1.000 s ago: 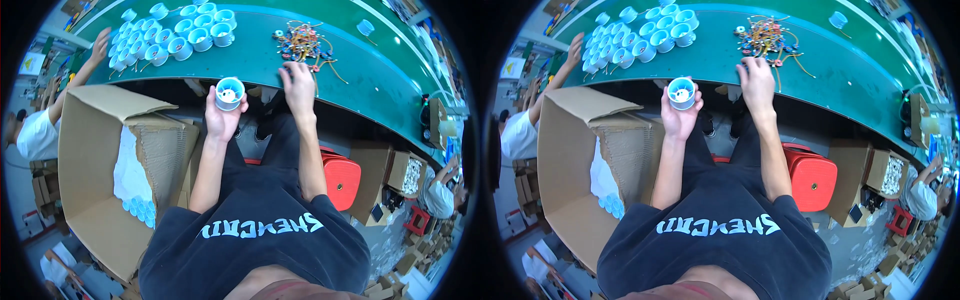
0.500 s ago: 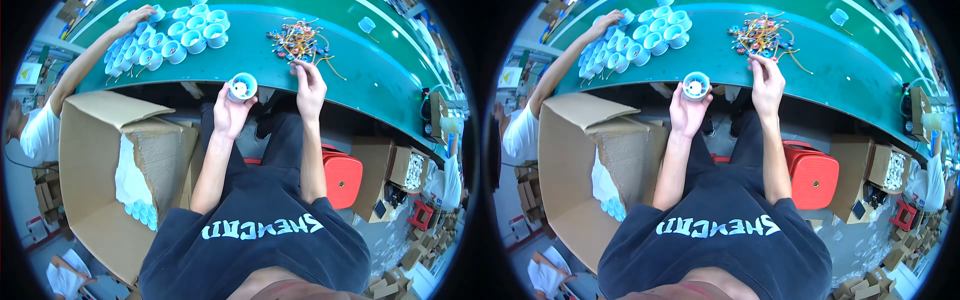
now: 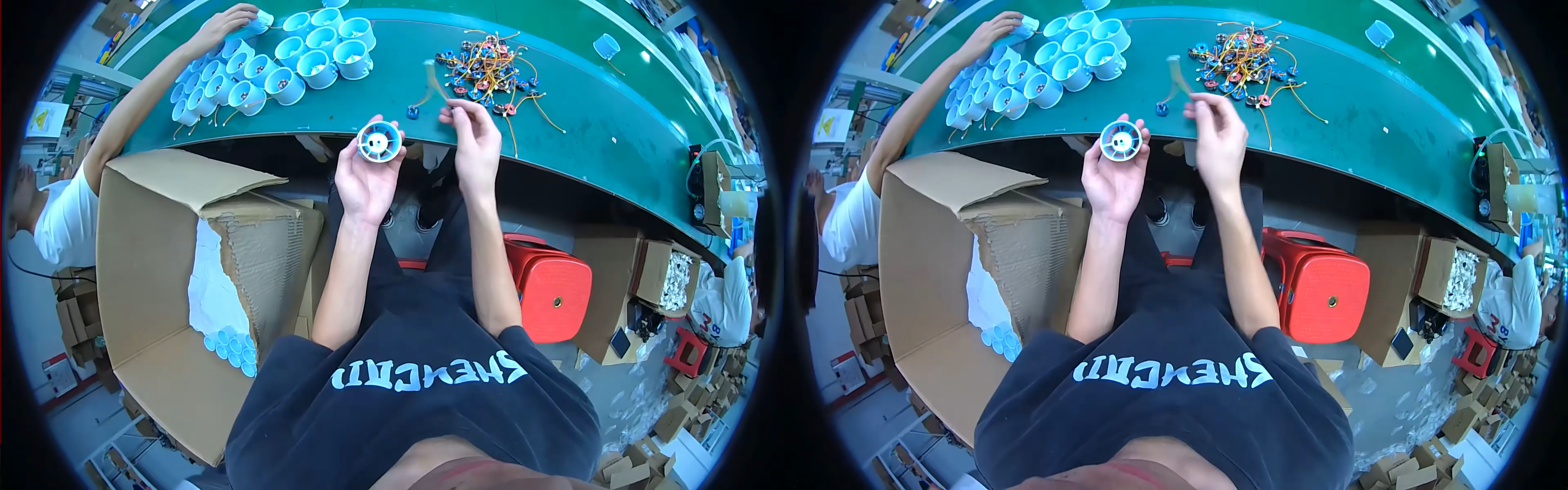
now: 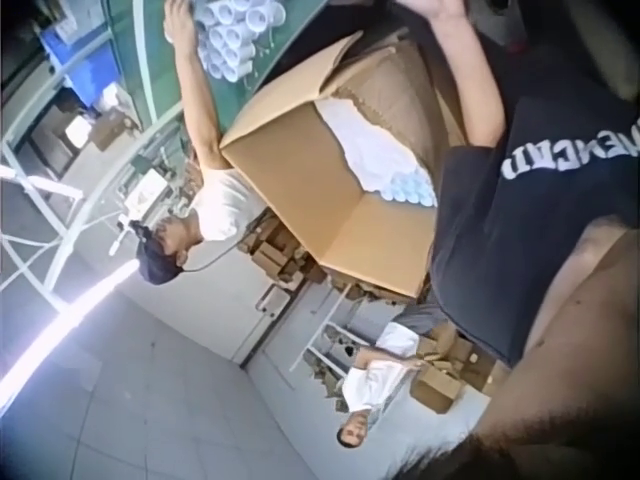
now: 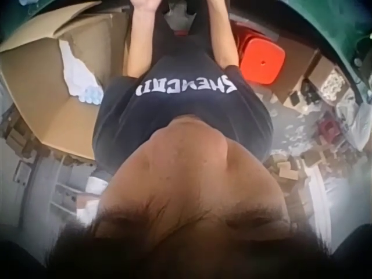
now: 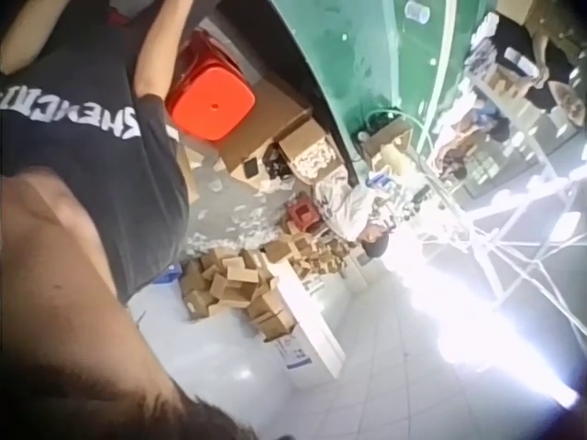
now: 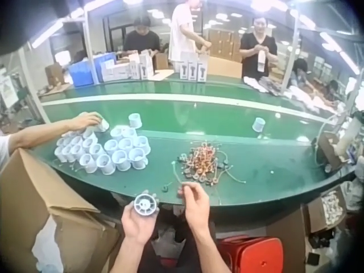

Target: Manually placing electronic components into plastic cups and then packing the filled cups into a cardboard box.

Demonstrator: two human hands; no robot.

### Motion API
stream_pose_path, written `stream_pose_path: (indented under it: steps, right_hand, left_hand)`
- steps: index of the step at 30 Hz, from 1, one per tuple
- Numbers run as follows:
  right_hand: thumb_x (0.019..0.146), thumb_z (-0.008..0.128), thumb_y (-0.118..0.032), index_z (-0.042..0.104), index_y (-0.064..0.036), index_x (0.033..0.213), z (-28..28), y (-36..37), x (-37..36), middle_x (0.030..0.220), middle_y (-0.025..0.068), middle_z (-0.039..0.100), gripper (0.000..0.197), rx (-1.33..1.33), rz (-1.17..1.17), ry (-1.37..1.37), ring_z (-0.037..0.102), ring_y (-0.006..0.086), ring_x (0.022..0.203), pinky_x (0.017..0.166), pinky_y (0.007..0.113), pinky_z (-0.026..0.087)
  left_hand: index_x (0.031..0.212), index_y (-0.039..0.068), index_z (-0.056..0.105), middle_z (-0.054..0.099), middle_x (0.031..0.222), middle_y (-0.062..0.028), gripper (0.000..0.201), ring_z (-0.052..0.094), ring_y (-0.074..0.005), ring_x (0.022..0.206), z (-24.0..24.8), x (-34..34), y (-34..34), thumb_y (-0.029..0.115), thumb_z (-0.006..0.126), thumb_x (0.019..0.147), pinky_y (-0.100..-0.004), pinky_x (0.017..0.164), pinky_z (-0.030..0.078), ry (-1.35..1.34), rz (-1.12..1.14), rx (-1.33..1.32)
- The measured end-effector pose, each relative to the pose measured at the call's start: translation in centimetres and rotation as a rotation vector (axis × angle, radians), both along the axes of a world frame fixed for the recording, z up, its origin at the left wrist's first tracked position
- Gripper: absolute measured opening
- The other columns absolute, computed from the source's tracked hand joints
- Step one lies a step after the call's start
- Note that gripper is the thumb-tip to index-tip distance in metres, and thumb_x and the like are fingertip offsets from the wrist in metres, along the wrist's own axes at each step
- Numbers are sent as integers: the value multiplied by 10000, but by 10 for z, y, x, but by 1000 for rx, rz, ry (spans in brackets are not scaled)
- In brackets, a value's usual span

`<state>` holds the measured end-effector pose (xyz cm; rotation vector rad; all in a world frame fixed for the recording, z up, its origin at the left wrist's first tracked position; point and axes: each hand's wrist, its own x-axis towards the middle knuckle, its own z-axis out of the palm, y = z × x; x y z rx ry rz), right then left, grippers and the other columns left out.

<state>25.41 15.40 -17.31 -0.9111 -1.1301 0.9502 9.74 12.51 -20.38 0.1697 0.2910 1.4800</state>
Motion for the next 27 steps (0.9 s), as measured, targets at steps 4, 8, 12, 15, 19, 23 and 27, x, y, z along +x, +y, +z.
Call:
stream_pose_path:
  steps: [4,8,12,15,19,23,27]
  right_hand:
    - [965,530,-64,632,40,1039,-9,14,-2,926,94,685,163,-125,-65,8,652,121,836,780,255,512]
    - [969,525,-74,633,39,1035,-12,1,-8,927,100,691,170,-131,-14,-28,657,122,834,778,254,513]
    - [971,522,-80,631,37,1037,-10,-9,-8,921,96,690,172,-188,15,-32,653,112,829,763,249,508]
    - [971,523,-81,628,35,1038,-6,-15,-9,919,93,689,170,-163,30,-15,647,103,823,748,245,503]
    - [970,522,-77,622,30,1036,-6,-21,-9,924,95,689,161,-172,68,21,627,87,787,724,232,492]
    - [972,518,-77,618,25,1027,-7,-22,-8,905,78,682,153,-154,79,37,604,78,750,703,221,485]
    - [973,522,-86,615,22,1020,-8,-21,-5,866,47,659,150,-186,62,26,577,65,716,660,208,469]
  left_hand:
    - [1388,-36,362,481,1327,-242,551,539,-332,1155,1,-10,-6,264,478,940,-425,940,487,21,17,-30]
    - [1382,-39,365,433,1385,-254,545,517,-345,1184,2,-11,-10,257,461,934,-416,953,482,54,-11,-16]
    - [1339,-32,417,409,1421,-244,521,546,-321,1160,6,-13,-6,281,445,923,-408,928,497,153,-48,38]
    - [1301,-26,454,398,1436,-238,504,574,-303,1131,11,-13,8,295,435,914,-396,911,506,271,-66,117]
    - [1234,-8,500,461,1383,-240,450,608,-287,1075,14,-6,30,296,428,910,-379,903,511,649,-60,286]
    - [1215,5,502,519,1320,-244,434,612,-280,1068,11,5,42,300,442,902,-368,918,503,583,-168,269]
    - [1203,13,499,569,1240,-237,430,609,-276,1070,10,11,39,310,461,894,-382,945,487,566,-175,256]
